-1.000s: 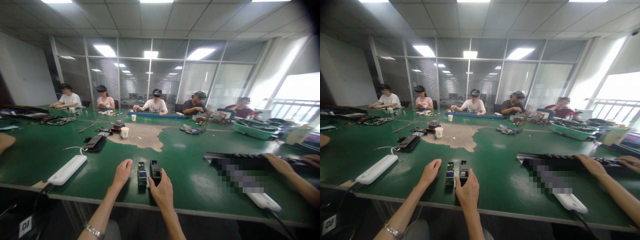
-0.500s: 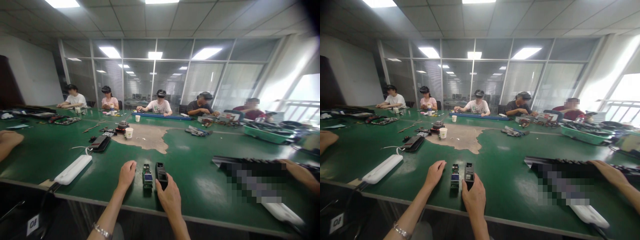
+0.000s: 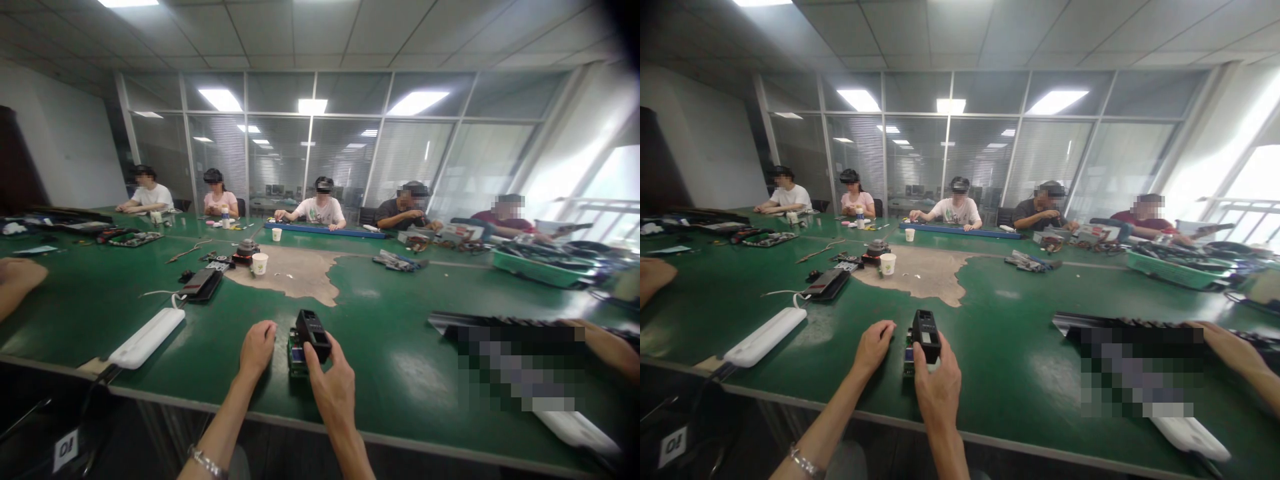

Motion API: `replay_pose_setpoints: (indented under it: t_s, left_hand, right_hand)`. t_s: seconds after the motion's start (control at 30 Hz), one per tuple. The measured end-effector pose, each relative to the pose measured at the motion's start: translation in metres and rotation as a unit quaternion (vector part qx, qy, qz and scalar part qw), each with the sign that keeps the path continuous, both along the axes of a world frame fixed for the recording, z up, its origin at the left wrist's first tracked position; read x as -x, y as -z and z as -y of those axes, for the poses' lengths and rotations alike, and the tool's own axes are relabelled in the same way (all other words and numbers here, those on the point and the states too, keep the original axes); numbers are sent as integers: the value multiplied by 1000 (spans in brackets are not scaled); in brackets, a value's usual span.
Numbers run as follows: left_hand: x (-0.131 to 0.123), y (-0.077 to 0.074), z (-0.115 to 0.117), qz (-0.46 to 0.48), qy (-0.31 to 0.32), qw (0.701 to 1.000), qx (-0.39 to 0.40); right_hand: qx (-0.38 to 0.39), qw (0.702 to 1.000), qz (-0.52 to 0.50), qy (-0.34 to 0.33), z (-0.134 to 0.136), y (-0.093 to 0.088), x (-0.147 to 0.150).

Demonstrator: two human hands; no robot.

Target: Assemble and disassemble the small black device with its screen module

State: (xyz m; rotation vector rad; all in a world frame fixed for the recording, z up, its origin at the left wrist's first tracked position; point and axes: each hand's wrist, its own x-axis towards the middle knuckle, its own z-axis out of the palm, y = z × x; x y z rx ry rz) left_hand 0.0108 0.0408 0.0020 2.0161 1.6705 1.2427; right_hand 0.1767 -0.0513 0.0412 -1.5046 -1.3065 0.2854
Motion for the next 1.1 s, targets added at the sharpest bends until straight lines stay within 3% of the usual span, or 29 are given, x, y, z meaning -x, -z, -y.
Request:
replay_pose_setpoints:
  t_s: [0.47, 0.8, 1.1]
  left_hand:
    - [1, 0, 1, -2, 3, 1000, 2]
    - [1, -2, 3, -4, 1, 1000, 1]
    - [0, -1, 2, -8, 1, 1000, 6]
  right_hand:
    - [3, 992, 124, 32, -6, 11, 32]
    - [25, 988, 146, 41, 2, 36, 32]
    - [25, 983, 183, 0, -8, 38, 22]
